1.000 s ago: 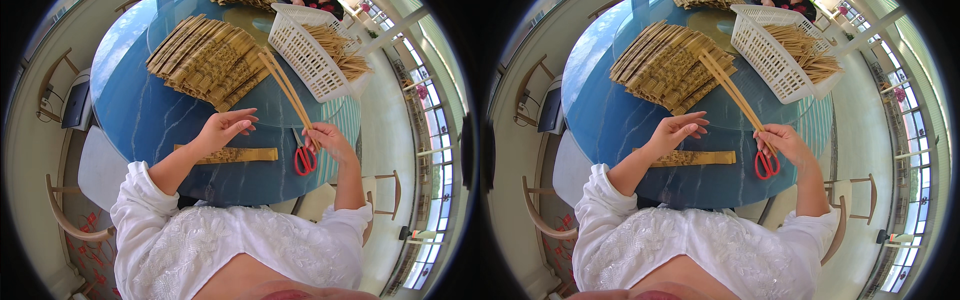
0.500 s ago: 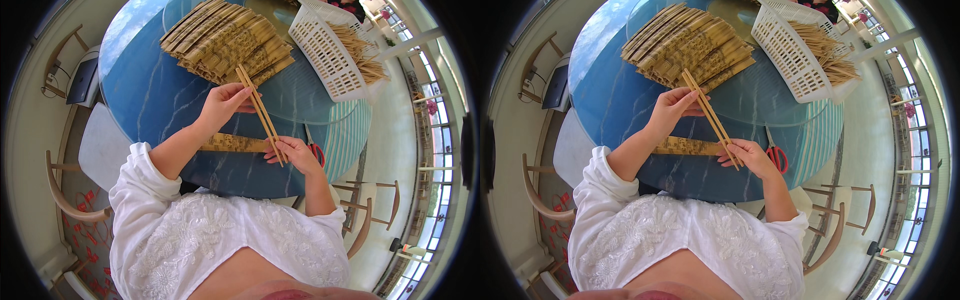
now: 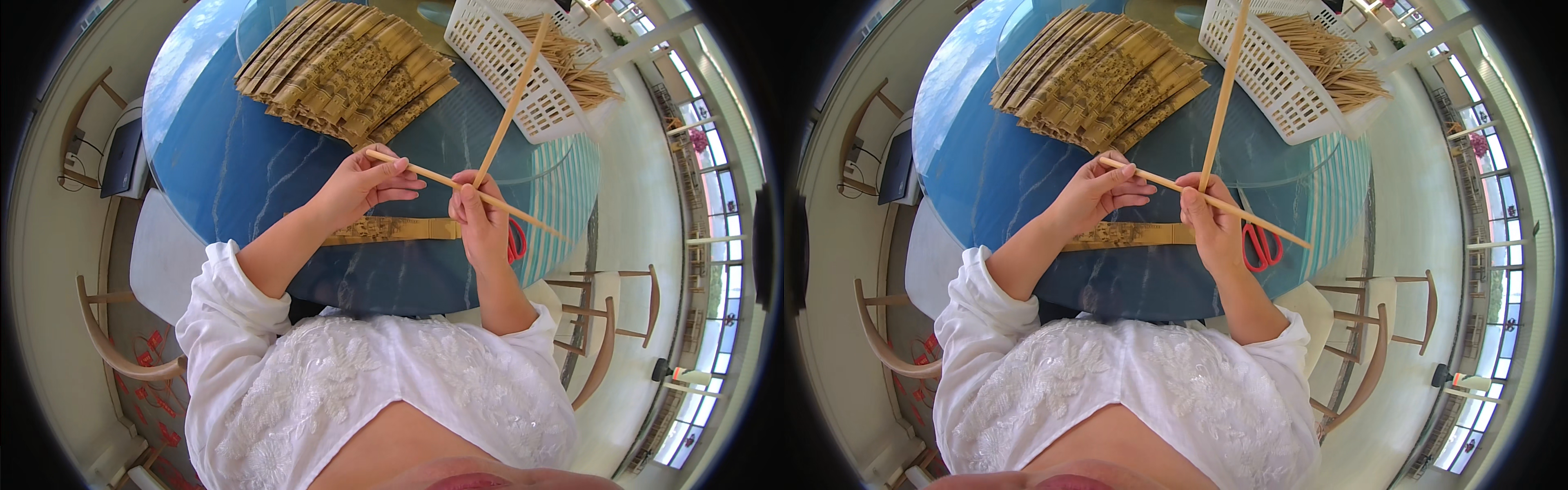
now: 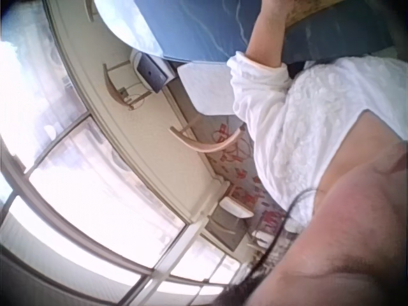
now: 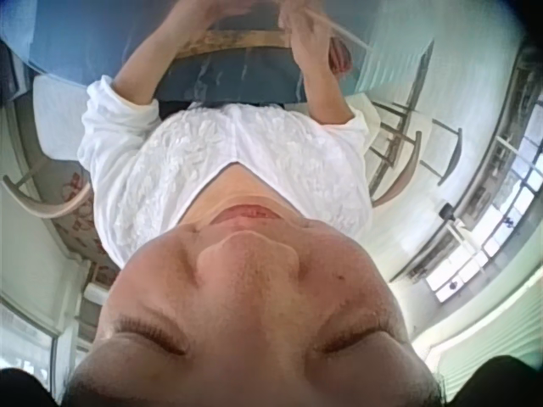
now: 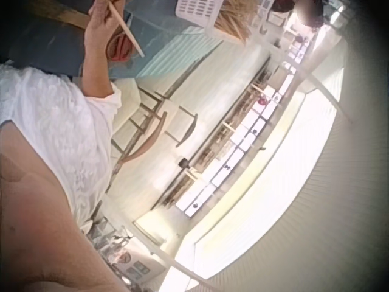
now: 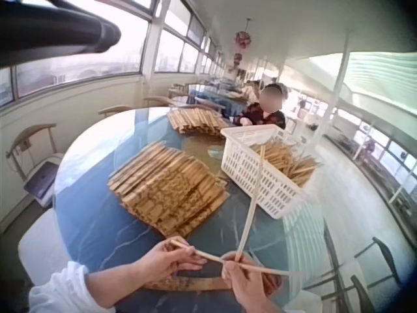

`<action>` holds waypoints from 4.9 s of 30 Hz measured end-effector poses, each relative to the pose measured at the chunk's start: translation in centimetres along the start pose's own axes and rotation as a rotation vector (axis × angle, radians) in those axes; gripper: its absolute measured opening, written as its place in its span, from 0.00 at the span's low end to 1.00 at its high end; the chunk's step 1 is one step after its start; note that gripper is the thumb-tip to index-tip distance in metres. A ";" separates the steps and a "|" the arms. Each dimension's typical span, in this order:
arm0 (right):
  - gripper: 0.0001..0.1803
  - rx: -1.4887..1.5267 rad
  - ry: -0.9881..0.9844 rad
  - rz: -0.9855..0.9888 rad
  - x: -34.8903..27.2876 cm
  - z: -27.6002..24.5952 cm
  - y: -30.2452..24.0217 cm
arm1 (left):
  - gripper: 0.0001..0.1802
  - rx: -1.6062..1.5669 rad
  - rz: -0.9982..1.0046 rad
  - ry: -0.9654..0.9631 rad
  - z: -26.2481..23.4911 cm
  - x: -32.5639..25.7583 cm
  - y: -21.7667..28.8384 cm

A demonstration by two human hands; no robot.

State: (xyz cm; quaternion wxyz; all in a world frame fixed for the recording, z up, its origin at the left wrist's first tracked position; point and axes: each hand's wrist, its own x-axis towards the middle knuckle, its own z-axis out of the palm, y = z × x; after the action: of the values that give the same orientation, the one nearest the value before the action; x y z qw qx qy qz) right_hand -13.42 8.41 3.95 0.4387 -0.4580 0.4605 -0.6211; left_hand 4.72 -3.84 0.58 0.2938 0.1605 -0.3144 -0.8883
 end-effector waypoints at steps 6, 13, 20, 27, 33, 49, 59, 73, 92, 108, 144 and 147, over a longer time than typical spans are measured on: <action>0.09 0.185 0.158 -0.057 1.5 -0.7 -1.6 | 0.10 0.341 -0.108 -0.058 0.3 -0.4 0.1; 0.13 0.230 0.117 0.087 0.9 1.9 0.8 | 0.15 0.639 -0.203 -0.157 1.2 -0.9 -2.1; 0.20 0.237 0.084 0.271 0.0 2.4 2.6 | 0.14 0.649 -0.038 -0.070 0.6 -0.6 -2.1; 0.20 0.360 0.142 0.271 -0.2 2.8 4.2 | 0.12 0.728 -0.047 -0.106 0.4 -0.7 -2.0; 0.21 0.396 0.190 0.267 -0.4 3.0 4.0 | 0.13 0.666 -0.151 -0.103 1.1 -0.9 -1.7; 0.24 -0.016 0.111 -0.044 -0.6 0.0 1.6 | 0.13 1.001 0.029 -0.211 1.3 -1.2 -1.8; 0.21 -0.846 0.289 -0.035 -7.0 -9.9 -1.4 | 0.20 1.596 0.578 -0.362 0.1 -0.9 -4.1; 0.19 -1.169 0.186 0.036 -13.2 -13.9 -4.2 | 0.18 1.763 0.578 -0.351 1.6 -1.4 -3.7; 0.15 -1.178 0.127 0.081 -14.1 -15.0 -4.1 | 0.09 1.618 0.450 -0.372 3.3 1.4 -6.5; 0.15 -1.219 0.097 0.134 -13.6 -15.4 -4.2 | 0.07 1.599 0.485 -0.403 3.3 1.8 -6.6; 0.17 -1.146 -0.064 0.152 -11.4 -16.4 -4.2 | 0.06 1.667 0.564 -0.508 2.9 2.1 -6.7; 0.16 -1.129 -0.073 0.149 -10.6 -15.8 -4.2 | 0.06 1.681 0.576 -0.510 3.0 2.1 -6.7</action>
State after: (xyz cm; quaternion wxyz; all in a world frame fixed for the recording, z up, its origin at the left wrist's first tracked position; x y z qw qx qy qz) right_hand -27.27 22.14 3.83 0.1843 -0.6088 0.7366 -0.2299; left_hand -1.08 0.43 -1.76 0.2123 0.0362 -0.9387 -0.2691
